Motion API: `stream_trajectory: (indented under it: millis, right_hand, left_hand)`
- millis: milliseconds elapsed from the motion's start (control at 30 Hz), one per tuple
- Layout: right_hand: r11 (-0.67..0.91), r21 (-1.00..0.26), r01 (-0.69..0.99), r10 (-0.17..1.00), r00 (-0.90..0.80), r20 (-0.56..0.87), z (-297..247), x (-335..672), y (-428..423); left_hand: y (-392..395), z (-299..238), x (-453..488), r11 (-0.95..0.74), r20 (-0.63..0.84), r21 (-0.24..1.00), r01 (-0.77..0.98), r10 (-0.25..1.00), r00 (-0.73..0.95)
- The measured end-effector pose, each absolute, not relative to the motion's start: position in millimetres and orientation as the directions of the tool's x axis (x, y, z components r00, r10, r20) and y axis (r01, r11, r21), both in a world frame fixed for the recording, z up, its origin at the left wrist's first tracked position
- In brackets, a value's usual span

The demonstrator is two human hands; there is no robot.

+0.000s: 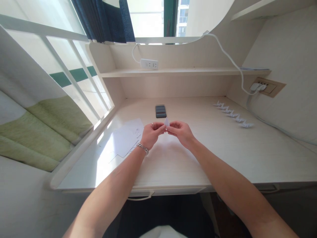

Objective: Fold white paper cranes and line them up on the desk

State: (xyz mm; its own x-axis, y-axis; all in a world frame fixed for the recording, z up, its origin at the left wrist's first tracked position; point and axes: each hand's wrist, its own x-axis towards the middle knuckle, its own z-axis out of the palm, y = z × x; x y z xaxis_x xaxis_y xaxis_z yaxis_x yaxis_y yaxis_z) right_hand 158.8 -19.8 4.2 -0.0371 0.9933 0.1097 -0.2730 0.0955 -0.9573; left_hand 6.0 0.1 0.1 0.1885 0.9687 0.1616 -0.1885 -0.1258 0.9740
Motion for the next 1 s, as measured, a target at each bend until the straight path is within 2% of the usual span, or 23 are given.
stream_trajectory:
  millis: [367, 533, 700, 1000]
  right_hand:
    - [0.094, -0.963, -0.254, 0.994, 0.076, 0.077, 4.9, 158.1, -19.2]
    - [0.072, -0.964, -0.257, 0.997, 0.010, 0.072, 5.6, 157.8, -19.8]
    - [0.042, -0.977, -0.209, 0.998, -0.036, 0.051, 5.0, 157.3, -20.2]
    - [0.142, -0.988, -0.062, 0.990, 0.027, 0.140, -1.5, 156.1, -15.1]
  left_hand:
    - [0.9, -0.2, 8.7, -0.184, 0.221, 0.957, -0.225, 0.964, 0.148]
    - [2.8, -3.5, 8.3, -0.227, 0.264, 0.949, -0.219, 0.952, 0.158]
    - [4.5, -7.5, 8.0, -0.255, 0.291, 0.944, -0.211, 0.943, 0.160]
    - [1.7, -4.6, 8.4, -0.241, 0.271, 0.957, -0.162, 0.940, 0.205]
